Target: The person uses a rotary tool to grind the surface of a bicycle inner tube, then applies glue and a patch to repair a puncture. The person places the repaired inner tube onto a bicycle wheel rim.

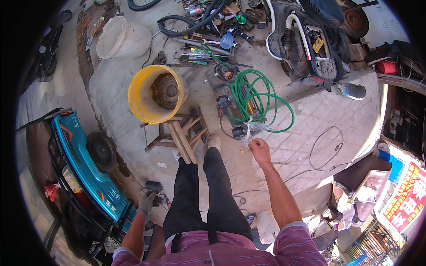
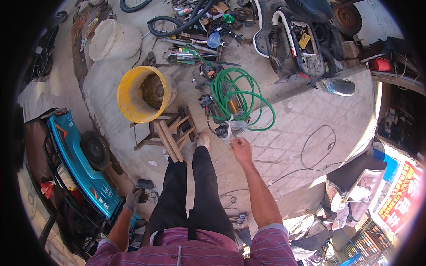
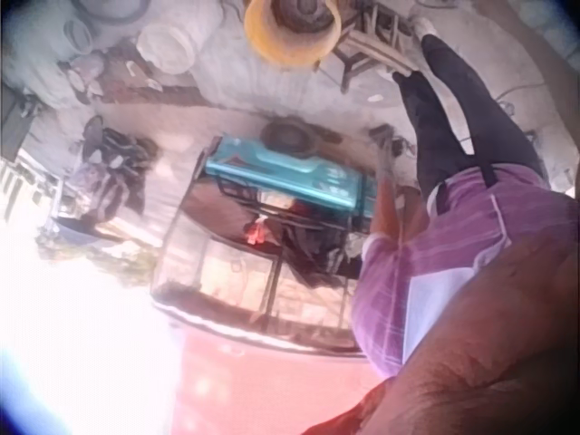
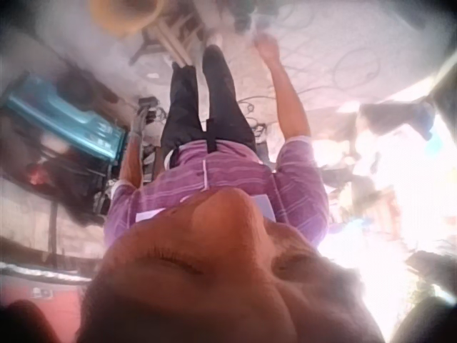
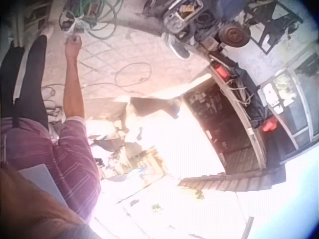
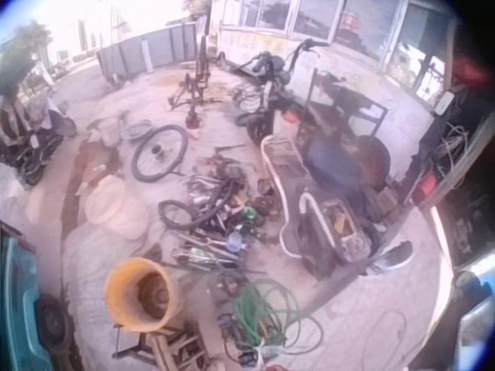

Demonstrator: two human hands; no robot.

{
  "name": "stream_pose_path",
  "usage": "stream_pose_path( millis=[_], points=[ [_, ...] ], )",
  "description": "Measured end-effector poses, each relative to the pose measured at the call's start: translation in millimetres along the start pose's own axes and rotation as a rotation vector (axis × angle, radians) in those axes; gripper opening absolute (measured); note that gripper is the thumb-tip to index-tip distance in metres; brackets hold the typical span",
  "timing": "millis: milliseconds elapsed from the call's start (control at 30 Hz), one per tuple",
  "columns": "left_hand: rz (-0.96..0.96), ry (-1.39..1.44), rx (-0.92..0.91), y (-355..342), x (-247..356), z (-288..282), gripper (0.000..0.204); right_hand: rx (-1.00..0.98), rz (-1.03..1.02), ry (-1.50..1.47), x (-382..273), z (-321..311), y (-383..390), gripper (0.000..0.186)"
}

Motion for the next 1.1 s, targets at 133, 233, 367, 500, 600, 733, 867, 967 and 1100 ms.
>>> stream_pose_path(
  millis=[133, 233, 367, 500, 600, 733, 867, 967, 1100],
  points=[
    [0.098, 0.0, -0.039, -9.4, 44.8, 21.8, 0.026, 0.079, -0.038, -0.078, -10.9, -12.8, -0.4, 0.049],
    [0.118, -0.007, -0.051, -17.3, 72.1, 37.5, 0.026, 0.017, 0.174, -0.352, -27.9, -14.8, -10.5, 0.066],
    [0.109, -0.015, -0.075, -29.6, 95.2, 64.9, 0.027, 0.043, 0.194, -0.59, -38.4, -6.0, -30.9, 0.046],
    [0.167, -0.044, -0.12, -48.1, 120.2, 107.6, 0.028, 0.037, 0.057, -0.65, -21.6, 9.6, -41.0, 0.032],
    [0.255, -0.027, -0.199, -68.1, 149.5, 153.6, 0.028, 0.035, -0.032, -0.518, -8.9, 22.9, -33.1, 0.032],
    [0.345, -0.017, -0.328, -91.5, 195.9, 216.8, 0.029, 0.058, -0.147, -0.341, -16.7, 35.8, -15.1, 0.034],
    [0.397, 0.008, -0.442, -104.2, 232.2, 263.5, 0.027, 0.119, -0.323, -0.269, -30.2, 44.1, -2.9, 0.034],
    [0.446, -0.042, -0.472, -111.1, 253.0, 287.3, 0.026, 0.09, -0.292, -0.044, -20.8, 48.8, 1.1, 0.032],
    [0.596, -0.349, -0.4, -113.6, 276.7, 324.2, 0.022, 0.07, -0.104, 0.231, 1.2, 39.3, -3.2, 0.026]
  ],
)
Point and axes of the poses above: each hand's wrist, its own y-axis away from the middle knuckle, its own z-axis out of the palm, x = y × z, the point moved 1 cm from there along -y, towards the middle knuckle, and after that the axes turned 13 degrees about -x, right-handed, at the moved point
